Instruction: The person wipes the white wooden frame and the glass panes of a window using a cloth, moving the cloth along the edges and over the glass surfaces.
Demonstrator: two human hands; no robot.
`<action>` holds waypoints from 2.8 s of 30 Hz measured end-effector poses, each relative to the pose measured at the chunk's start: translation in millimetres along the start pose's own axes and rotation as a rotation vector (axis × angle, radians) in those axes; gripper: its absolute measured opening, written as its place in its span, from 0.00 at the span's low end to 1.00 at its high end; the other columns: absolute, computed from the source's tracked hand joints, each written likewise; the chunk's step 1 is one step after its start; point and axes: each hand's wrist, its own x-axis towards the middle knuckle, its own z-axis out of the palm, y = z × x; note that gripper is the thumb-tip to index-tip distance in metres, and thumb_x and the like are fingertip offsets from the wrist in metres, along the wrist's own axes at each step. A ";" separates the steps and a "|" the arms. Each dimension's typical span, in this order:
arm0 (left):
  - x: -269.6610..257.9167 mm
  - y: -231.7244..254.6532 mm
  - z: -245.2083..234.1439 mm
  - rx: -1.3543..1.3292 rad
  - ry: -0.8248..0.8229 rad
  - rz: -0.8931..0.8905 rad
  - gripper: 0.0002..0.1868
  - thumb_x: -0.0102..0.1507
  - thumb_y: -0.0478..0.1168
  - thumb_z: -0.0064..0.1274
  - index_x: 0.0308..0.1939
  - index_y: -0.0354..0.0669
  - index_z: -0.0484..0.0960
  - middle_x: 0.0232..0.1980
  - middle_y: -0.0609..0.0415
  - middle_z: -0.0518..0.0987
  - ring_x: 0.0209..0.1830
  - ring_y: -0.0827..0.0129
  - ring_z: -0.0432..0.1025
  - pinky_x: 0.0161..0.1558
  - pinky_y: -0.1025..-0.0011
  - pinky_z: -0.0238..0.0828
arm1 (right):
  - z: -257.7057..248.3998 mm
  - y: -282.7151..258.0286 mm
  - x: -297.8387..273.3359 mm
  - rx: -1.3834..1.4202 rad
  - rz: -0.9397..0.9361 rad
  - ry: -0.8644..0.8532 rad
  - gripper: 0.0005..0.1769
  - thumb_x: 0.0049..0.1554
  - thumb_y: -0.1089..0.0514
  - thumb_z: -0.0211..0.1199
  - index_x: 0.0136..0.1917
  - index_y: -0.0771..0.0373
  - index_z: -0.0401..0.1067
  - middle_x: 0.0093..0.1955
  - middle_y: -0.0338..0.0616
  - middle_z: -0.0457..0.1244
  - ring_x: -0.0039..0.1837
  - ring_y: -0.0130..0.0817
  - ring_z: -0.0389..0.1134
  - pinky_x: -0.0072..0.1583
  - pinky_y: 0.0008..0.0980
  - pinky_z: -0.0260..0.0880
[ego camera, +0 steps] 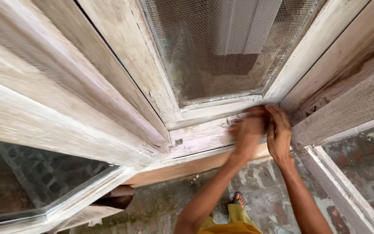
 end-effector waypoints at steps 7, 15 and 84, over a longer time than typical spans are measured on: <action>-26.4 -21.2 -25.6 -0.192 0.142 0.063 0.22 0.64 0.38 0.55 0.62 0.43 0.77 0.54 0.45 0.77 0.53 0.54 0.69 0.51 0.52 0.64 | 36.5 34.3 -38.1 0.191 0.267 -0.108 0.26 0.64 0.68 0.41 0.71 0.64 0.67 0.63 0.49 0.66 0.59 0.37 0.69 0.59 0.37 0.73; -143.5 -113.0 -112.9 0.228 0.359 -0.142 0.17 0.53 0.29 0.61 0.47 0.43 0.85 0.55 0.50 0.78 0.54 0.56 0.68 0.47 0.59 0.68 | 93.0 -112.8 -51.1 0.288 -0.220 -0.502 0.52 0.45 0.75 0.22 0.79 0.59 0.58 0.82 0.59 0.49 0.80 0.55 0.49 0.69 0.34 0.59; 282.8 256.0 -373.8 -0.533 0.841 0.714 0.30 0.76 0.46 0.46 0.76 0.49 0.48 0.75 0.44 0.48 0.72 0.55 0.43 0.69 0.44 0.36 | -320.7 -213.5 233.3 -0.610 -0.557 0.651 0.27 0.77 0.70 0.46 0.85 0.63 0.48 0.87 0.53 0.43 0.88 0.49 0.44 0.84 0.44 0.48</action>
